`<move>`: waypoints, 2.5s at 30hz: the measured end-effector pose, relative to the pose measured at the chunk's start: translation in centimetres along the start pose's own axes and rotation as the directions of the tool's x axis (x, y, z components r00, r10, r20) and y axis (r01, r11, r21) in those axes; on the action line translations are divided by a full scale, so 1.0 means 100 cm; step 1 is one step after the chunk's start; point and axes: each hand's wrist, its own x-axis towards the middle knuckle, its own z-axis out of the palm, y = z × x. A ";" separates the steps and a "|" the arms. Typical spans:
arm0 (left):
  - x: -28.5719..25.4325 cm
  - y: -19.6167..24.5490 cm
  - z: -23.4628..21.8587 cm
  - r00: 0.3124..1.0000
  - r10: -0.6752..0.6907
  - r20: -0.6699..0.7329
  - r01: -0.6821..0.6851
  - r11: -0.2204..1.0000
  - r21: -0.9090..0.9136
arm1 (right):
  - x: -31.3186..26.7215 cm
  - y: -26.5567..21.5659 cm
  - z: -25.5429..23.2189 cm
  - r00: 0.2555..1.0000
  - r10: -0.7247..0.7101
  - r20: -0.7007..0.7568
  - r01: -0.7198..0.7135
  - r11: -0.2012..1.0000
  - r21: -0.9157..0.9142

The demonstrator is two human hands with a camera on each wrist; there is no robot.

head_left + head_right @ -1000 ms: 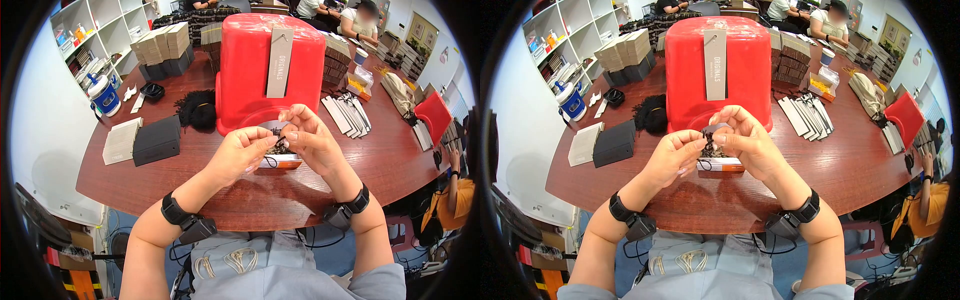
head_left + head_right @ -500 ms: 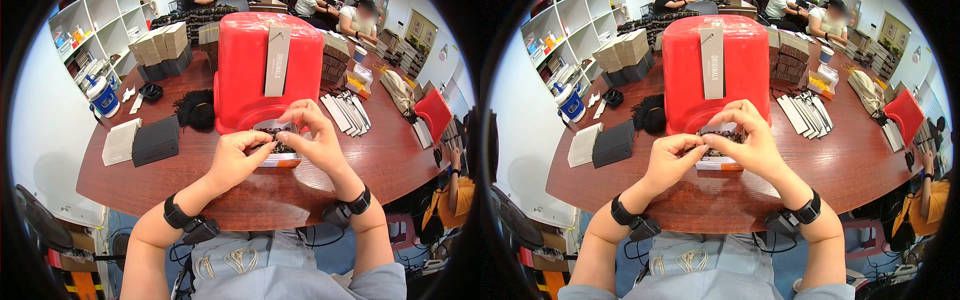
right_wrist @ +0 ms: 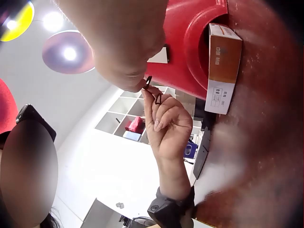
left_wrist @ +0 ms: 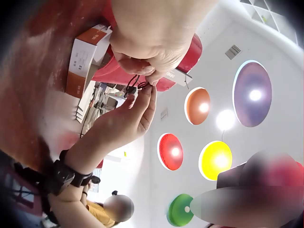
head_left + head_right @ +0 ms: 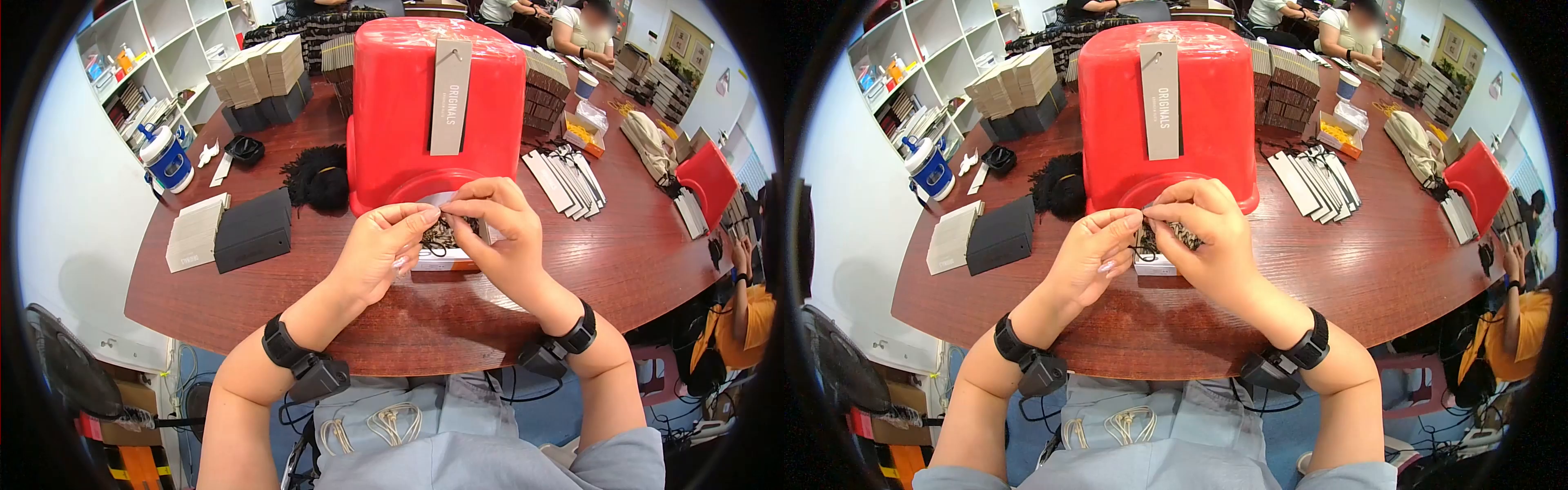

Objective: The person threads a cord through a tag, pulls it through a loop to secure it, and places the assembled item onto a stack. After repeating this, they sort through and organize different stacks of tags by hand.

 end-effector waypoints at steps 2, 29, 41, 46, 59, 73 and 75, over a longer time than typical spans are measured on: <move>0.000 -0.001 0.000 0.999 -0.033 -0.010 0.033 0.999 -0.042 | -0.002 0.001 0.002 1.000 -0.024 0.006 0.024 1.000 -0.019; -0.001 -0.007 -0.001 0.904 0.428 -0.006 -0.385 0.819 0.426 | 0.000 0.006 -0.005 0.723 0.475 0.502 -0.691 0.486 0.535; -0.001 -0.005 -0.001 0.920 0.389 -0.056 -0.331 0.844 0.421 | 0.003 0.011 -0.008 0.943 0.287 0.168 -0.310 0.942 0.131; -0.003 -0.006 -0.001 0.955 0.292 0.046 -0.284 0.867 0.410 | 0.004 0.010 -0.009 0.979 0.189 0.077 -0.181 0.978 -0.100; 0.003 0.007 -0.006 0.917 0.399 0.027 -0.334 0.728 0.599 | 0.021 0.035 -0.046 0.877 0.481 -0.018 -0.460 0.826 -0.327; 0.049 0.039 0.021 0.675 0.714 0.186 -0.487 0.242 0.839 | 0.026 0.005 -0.023 0.575 0.643 0.507 -0.810 0.359 0.464; 0.058 0.040 0.032 0.413 0.857 0.307 -0.229 -0.228 0.946 | 0.029 0.004 -0.029 0.584 0.667 0.463 -0.805 0.402 0.436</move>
